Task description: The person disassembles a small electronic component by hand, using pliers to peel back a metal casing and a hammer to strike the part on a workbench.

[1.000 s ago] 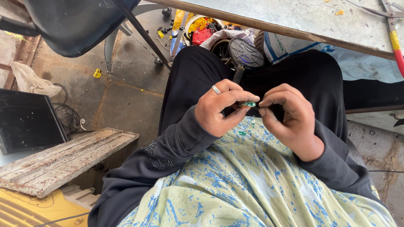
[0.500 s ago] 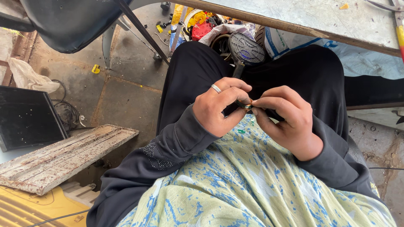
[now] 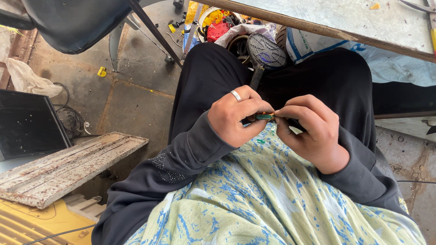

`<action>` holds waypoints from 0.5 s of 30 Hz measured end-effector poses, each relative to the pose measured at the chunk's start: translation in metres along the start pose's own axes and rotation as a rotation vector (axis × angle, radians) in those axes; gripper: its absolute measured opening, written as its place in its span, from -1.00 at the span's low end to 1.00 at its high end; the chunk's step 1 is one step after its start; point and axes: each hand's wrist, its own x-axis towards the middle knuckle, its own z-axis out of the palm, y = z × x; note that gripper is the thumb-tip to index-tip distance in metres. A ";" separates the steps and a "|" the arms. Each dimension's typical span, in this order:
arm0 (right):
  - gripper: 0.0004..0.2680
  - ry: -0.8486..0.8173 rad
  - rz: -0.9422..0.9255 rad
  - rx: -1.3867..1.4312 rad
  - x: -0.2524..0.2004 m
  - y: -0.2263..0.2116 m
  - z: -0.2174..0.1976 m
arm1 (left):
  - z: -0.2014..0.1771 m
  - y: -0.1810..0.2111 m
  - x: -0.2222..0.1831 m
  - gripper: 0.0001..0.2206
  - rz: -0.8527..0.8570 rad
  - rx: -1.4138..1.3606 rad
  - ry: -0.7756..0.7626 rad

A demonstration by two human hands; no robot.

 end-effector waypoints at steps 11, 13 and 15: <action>-0.84 -0.007 0.034 -0.001 -0.003 0.011 0.004 | 0.001 0.000 0.000 -0.79 0.111 -0.019 -0.054; -0.85 0.010 0.108 0.071 -0.004 0.014 0.000 | 0.001 0.001 0.000 -0.78 0.098 -0.069 -0.057; -0.86 0.023 0.172 0.185 -0.003 0.015 -0.005 | 0.000 0.001 0.000 -0.76 0.090 -0.103 -0.036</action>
